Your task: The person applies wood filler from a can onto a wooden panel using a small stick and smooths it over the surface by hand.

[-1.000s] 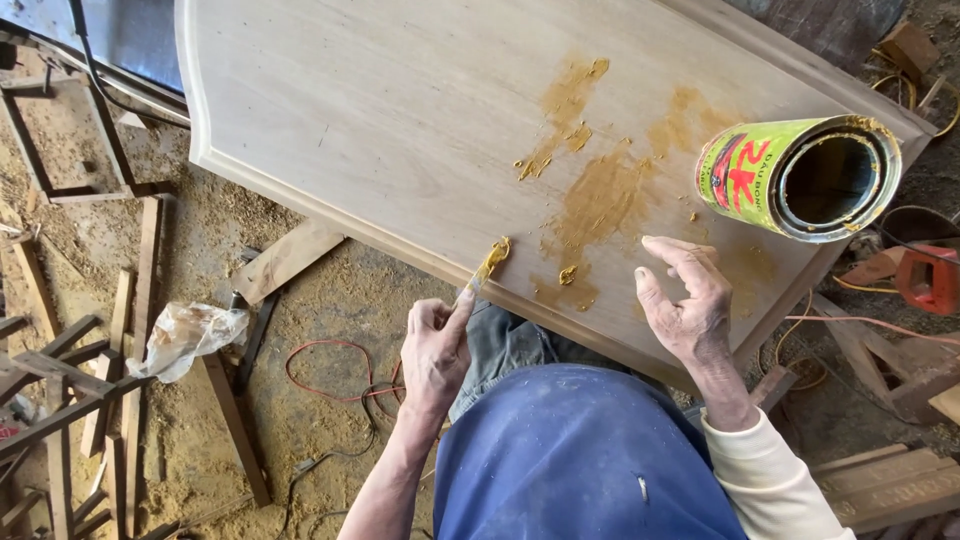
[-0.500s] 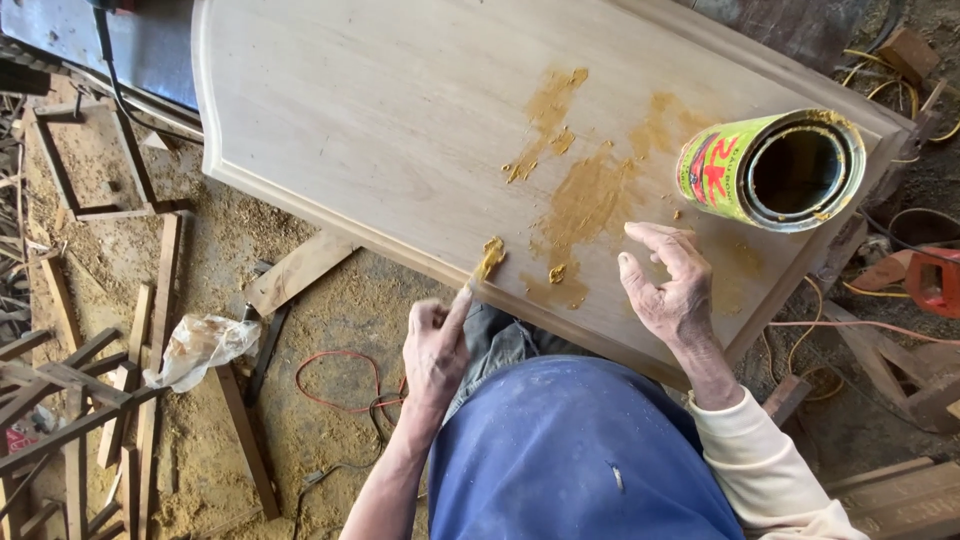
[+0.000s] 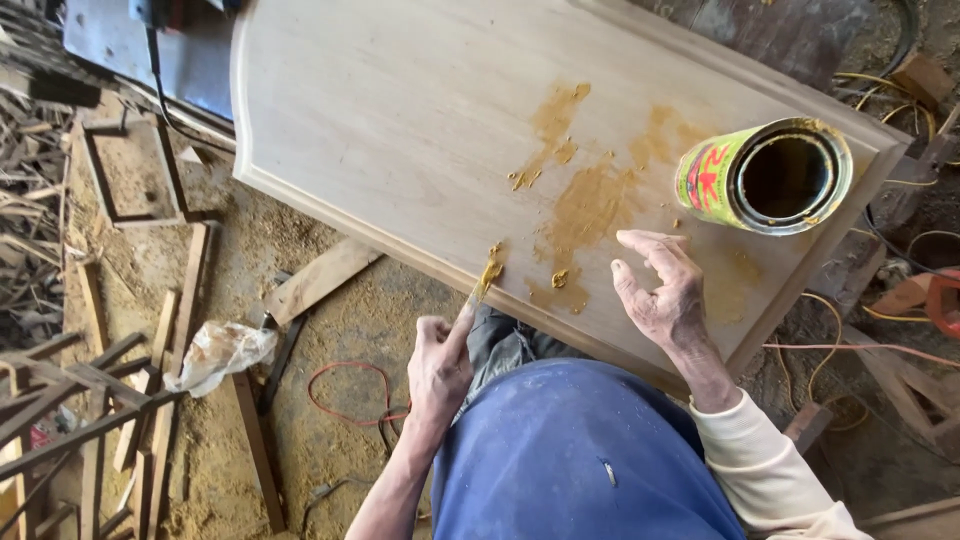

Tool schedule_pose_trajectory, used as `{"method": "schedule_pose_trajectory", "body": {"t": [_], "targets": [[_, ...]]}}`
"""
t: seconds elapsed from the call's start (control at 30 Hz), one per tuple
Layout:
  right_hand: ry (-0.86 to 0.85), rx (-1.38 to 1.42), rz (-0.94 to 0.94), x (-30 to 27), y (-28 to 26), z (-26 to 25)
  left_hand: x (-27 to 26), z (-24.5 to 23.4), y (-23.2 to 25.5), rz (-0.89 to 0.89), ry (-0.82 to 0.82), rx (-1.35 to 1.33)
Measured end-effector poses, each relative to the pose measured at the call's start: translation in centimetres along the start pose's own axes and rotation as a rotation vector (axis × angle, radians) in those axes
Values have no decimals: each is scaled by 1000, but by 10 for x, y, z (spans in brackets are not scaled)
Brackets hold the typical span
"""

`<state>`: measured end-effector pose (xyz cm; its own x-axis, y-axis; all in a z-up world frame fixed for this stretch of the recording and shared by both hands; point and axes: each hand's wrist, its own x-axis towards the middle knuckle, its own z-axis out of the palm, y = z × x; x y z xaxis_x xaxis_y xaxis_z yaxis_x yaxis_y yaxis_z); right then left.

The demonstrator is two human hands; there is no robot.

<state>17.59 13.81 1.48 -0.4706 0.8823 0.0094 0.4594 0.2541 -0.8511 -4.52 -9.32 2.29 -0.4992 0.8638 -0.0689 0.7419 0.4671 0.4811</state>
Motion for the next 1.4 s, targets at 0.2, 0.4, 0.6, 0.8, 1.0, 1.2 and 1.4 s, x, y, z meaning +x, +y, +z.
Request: {"method": "schedule_pose_trajectory", "body": {"t": [0.2, 0.4, 0.6, 0.8, 1.0, 1.2, 1.4], "targets": [[-27, -5, 12, -2, 10, 4, 14, 23, -3, -15, -8, -33], [-5, -5, -1, 1, 12, 4, 21, 17, 3, 45, 35, -63], [-7, 3, 13, -2, 12, 2, 17, -4, -9, 1, 21, -19], [-11, -6, 2, -6, 13, 8, 61, 18, 2, 79, 57, -129], [42, -4, 36, -5, 16, -7, 5, -11, -9, 15, -71, -56], [-15, 8, 39, -5, 11, -4, 41, -16, 19, 45, -24, -84], [13, 17, 10, 2, 15, -4, 30, 11, -5, 39, -17, -100]]}}
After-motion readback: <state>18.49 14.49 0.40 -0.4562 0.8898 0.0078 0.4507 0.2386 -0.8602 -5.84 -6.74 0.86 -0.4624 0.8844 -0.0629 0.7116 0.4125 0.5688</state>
